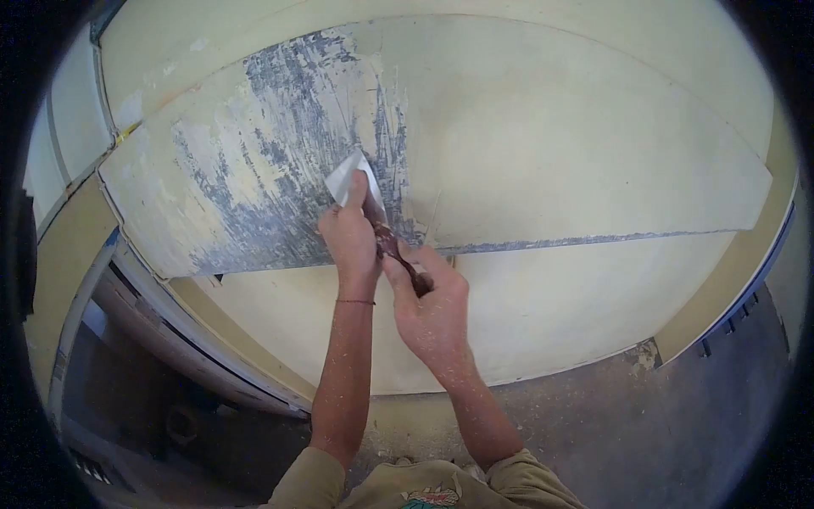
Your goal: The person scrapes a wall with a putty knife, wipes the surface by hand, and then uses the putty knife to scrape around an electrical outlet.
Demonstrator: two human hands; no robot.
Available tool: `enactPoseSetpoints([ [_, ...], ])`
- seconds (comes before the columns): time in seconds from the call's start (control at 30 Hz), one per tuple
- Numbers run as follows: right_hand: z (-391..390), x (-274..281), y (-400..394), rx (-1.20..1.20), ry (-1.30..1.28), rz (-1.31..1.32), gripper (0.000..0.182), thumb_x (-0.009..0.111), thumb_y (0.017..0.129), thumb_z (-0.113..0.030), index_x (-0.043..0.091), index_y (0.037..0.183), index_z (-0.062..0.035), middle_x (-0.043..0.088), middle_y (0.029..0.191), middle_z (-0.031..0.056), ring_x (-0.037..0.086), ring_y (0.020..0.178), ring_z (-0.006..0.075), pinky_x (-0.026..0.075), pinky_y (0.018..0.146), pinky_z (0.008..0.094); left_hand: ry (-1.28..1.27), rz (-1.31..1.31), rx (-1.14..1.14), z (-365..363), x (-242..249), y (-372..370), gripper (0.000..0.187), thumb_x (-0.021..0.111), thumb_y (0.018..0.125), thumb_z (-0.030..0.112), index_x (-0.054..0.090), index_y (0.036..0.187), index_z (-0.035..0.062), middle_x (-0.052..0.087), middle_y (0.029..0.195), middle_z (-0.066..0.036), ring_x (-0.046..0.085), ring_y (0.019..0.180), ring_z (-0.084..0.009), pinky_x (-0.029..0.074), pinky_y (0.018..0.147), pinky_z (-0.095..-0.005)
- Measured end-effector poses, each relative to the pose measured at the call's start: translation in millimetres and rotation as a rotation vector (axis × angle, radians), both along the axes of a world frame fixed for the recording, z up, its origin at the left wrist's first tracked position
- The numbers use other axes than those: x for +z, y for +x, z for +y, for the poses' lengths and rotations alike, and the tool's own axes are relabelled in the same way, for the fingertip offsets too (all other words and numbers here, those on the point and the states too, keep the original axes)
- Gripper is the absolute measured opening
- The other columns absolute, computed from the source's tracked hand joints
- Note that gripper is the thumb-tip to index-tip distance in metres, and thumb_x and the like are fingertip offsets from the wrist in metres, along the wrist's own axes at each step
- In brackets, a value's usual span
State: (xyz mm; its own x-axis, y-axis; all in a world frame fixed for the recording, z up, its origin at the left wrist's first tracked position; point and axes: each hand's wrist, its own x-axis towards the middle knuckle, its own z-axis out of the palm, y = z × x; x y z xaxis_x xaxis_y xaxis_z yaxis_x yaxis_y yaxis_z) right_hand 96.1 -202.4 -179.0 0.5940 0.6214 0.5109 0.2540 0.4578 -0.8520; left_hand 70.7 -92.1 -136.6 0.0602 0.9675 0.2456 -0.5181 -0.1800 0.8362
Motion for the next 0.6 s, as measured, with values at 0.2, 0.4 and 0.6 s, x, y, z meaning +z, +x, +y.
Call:
enactPoseSetpoints([
  [0.2, -4.3, 11.5, 2.1, -0.004, -0.085, -0.030, 0.017, 0.065, 0.092, -0.005, 0.063, 0.103, 0.0076, 0.065, 0.080, 0.0094, 0.056, 0.068, 0.0049, 0.045, 0.055, 0.0222, 0.011, 0.072, 0.047, 3.7, 9.5, -1.8, 0.044, 0.069, 0.090, 0.034, 0.064, 0.068, -0.0049, 0.060, 0.064, -0.005, 0.052, 0.056, -0.0131, 0.042, 0.055, -0.0312],
  [0.4, 7.0, 2.8, 12.5, -0.061, 0.008, -0.088, 0.016, 0.065, 0.092, -0.008, 0.063, 0.100, 0.0060, 0.064, 0.074, 0.0086, 0.053, 0.063, 0.0046, 0.043, 0.052, 0.0230, 0.073, 0.092, 0.200, 9.9, 11.9, 5.8, 0.046, 0.068, 0.090, 0.036, 0.065, 0.070, -0.0059, 0.060, 0.065, -0.006, 0.054, 0.062, -0.0125, 0.045, 0.060, -0.0320],
  [0.6, -54.5, -45.3, 27.5, 0.196, -0.334, 0.084, 0.021, 0.067, 0.092, -0.021, 0.064, 0.097, -0.0006, 0.054, 0.056, 0.0020, 0.048, 0.043, 0.0069, 0.034, 0.037, 0.0249, 0.058, 0.276, -0.012, -25.4, -97.7, -15.1, 0.043, 0.056, 0.098, 0.039, 0.064, 0.085, -0.0017, 0.057, 0.076, 0.000, 0.047, 0.071, -0.0095, 0.039, 0.059, -0.0317],
])
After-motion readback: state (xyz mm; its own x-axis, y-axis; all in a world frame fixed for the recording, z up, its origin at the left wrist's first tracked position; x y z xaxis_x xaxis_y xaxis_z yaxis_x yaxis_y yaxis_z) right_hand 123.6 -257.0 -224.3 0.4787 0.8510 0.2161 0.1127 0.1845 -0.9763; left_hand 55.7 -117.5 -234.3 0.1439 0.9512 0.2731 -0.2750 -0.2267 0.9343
